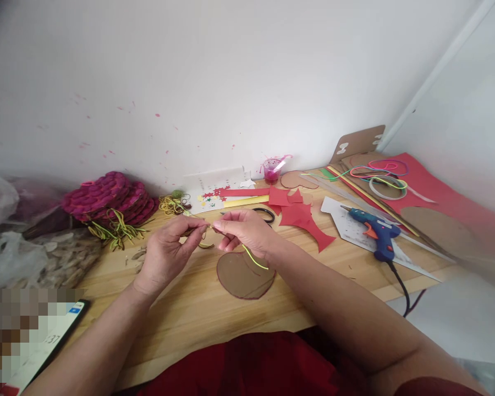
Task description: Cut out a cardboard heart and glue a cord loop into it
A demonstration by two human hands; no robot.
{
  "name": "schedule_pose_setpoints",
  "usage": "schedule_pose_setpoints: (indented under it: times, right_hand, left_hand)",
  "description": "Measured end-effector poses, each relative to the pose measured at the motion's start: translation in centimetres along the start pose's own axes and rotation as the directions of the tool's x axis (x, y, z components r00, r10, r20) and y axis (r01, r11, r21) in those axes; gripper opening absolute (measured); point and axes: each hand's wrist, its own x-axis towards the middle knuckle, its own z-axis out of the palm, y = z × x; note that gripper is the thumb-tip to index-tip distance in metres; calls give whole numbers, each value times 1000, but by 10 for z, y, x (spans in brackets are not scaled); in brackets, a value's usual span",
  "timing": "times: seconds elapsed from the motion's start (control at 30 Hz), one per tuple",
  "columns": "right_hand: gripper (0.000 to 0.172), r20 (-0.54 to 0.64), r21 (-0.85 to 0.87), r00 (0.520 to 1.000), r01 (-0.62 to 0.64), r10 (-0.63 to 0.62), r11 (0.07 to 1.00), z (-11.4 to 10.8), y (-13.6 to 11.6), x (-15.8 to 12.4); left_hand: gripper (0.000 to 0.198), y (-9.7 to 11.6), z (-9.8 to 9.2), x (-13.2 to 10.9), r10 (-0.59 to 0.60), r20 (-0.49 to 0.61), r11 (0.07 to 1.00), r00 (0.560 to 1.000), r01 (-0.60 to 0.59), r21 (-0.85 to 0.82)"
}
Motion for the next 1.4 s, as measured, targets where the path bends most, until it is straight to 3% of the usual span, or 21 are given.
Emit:
schedule_pose_setpoints:
  times: [0.1,0.33,0.5,0.57,0.63,0.77,0.93,1.0,1.1,1.23,1.4]
  right_hand:
    - [31,-21,-46,999,46,-47,998,0,1,0]
    - [23,-59,-196,957,269,-286,943,4,8,1]
    - [21,-183,-263,912,313,-366,912,-13,3,10]
    - [23,-253,-191,886,349,-390,917,-20,-2,12]
    - [26,-251,-58,889,382,-384,922,-21,-7,11]
    - [29,-89,188,953,300,-288,935,-12,-15,2]
    - [37,-4,240,981,189,-193,952,-6,-14,-2]
    - [36,-14,160,977,213,-214,964,-7,-12,-2]
    - [30,-11,-147,974,222,-226,964,-8,-11,-3]
    - [18,70,-496,982,186,-175,848,-7,-10,-5]
    - [14,67,-520,988,151,-136,841,-5,-6,-3]
  left_hand:
    - [11,1,1,-1,-42,19,999,999,42,-18]
    - [11,6,0,-1,-86,45,996,995,87,-22]
    - [9,7,-3,1,-149,20,989,989,149,6]
    - [10,7,-4,1,-165,17,986,986,165,1]
    - [11,8,-4,1,-162,31,987,986,162,-18]
    - [12,9,-3,1,-185,62,975,981,191,-112]
    - [19,9,-3,1,-245,180,914,953,289,-285]
    - [20,9,-3,1,-260,220,888,940,322,-327]
    - [21,8,-4,1,-271,233,877,934,339,-339]
    - [20,6,-4,2,-265,225,889,938,328,-320]
    - [18,6,-3,3,-304,211,822,929,368,-435]
